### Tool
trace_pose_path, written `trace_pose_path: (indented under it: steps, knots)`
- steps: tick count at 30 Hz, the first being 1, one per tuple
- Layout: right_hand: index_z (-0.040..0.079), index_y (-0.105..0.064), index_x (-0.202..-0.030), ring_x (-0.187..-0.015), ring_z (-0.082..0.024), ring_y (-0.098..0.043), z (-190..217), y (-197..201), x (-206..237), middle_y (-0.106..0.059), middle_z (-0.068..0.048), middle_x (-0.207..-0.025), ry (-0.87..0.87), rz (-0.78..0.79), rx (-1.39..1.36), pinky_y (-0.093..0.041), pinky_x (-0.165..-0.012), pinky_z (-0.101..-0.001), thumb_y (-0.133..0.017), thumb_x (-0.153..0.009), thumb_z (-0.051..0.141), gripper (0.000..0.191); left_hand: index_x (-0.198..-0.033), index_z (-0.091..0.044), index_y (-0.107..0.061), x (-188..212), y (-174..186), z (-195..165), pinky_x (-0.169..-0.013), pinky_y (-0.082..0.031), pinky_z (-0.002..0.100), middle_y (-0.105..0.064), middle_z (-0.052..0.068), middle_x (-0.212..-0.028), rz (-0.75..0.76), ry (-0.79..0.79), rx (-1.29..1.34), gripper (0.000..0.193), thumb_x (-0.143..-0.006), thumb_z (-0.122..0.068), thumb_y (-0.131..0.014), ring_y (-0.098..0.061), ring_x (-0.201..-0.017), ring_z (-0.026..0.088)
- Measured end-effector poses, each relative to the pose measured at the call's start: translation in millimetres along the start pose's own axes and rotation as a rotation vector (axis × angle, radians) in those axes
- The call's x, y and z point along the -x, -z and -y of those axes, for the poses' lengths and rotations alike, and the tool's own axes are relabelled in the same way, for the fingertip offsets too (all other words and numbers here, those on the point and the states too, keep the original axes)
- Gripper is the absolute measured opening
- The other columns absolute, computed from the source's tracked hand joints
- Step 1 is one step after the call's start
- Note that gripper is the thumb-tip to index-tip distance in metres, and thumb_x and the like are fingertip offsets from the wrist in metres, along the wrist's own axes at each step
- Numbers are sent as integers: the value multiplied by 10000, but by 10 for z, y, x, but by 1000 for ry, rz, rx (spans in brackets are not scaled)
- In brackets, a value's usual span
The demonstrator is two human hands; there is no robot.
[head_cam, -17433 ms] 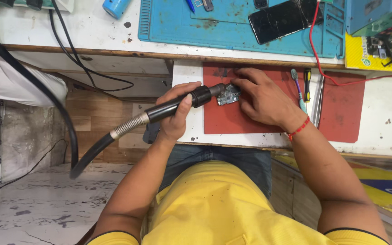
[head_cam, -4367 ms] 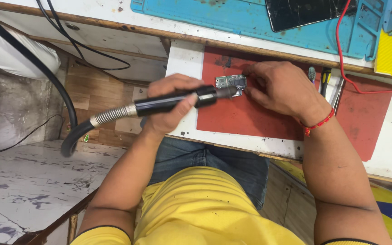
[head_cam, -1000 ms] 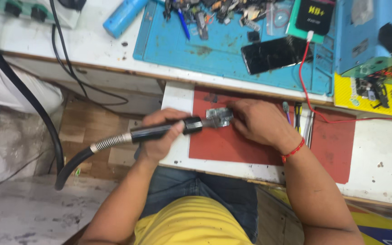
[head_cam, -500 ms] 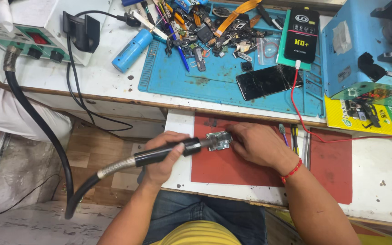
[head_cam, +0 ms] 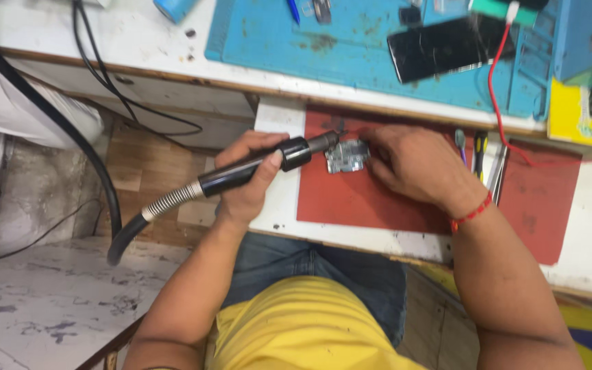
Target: The person uses a small tool to scrape a circuit board placed on a red mat. Then, the person uses a hot air gun to apply heat to the circuit board while holding it in place.
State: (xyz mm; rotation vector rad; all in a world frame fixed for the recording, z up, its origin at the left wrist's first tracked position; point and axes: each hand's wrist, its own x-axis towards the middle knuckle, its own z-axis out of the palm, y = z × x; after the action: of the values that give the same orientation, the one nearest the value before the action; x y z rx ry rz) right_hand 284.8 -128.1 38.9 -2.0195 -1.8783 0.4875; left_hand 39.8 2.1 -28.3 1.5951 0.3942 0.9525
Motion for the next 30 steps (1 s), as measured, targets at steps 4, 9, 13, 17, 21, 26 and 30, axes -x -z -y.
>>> trace_pose_path:
  steps: [4,9,13,17,21,26,30]
  knots:
    - [71,-668,-1237,-859,-385,-679,-10,-9,39,-720,-163,-944,-28,5,-3,-526,-715,-503,-685,-830,166,419,-1074,18,-696,18,-24,18,-930,-595,323,-741,170,-1069,164,-74,2,211,-949,-153,-693,-741,-1000,228]
    - [72,-671,-1231,-869,-391,-675,-36,-21,57,-718,-163,-942,0,-12,2,-525,-726,-506,-693,-849,171,395,-1102,27,-689,32,-37,47,-964,-590,340,-734,178,-1097,86,-34,42,225,-976,-159,-695,-732,-1031,238]
    - [71,-673,-1222,-859,-390,-674,-38,-28,67,-723,-155,-943,-20,4,0,-525,-711,-503,-696,-839,171,397,-1094,23,-701,53,-42,63,-969,-599,343,-744,183,-1089,57,-59,-1,219,-977,-162,-706,-740,-1029,238]
    - [69,-673,-1226,-860,-384,-675,-9,-28,86,-718,-151,-914,-34,16,8,-521,-710,-503,-694,-849,170,391,-1110,26,-701,82,-41,29,-953,-591,331,-740,180,-1104,49,13,31,232,-987,-171,-709,-738,-1023,229]
    - [75,-679,-1217,-853,-380,-676,12,-17,81,-717,-147,-915,-8,-9,16,-522,-700,-500,-696,-849,173,382,-1115,23,-690,78,-40,-13,-966,-590,334,-730,176,-1127,33,-30,23,247,-988,-188,-704,-732,-1044,229]
    - [78,-675,-1222,-843,-376,-675,18,-14,70,-712,-142,-897,-39,17,23,-521,-695,-501,-698,-841,175,394,-1100,14,-692,62,-35,4,-949,-606,333,-743,166,-1115,128,-64,14,234,-981,-187,-702,-746,-1037,229]
    - [77,-676,-1221,-849,-378,-675,26,-12,56,-713,-143,-898,-51,36,29,-520,-698,-504,-695,-848,180,387,-1116,21,-691,57,-24,16,-938,-598,328,-737,167,-1128,-8,10,22,230,-987,-170,-695,-735,-1033,225]
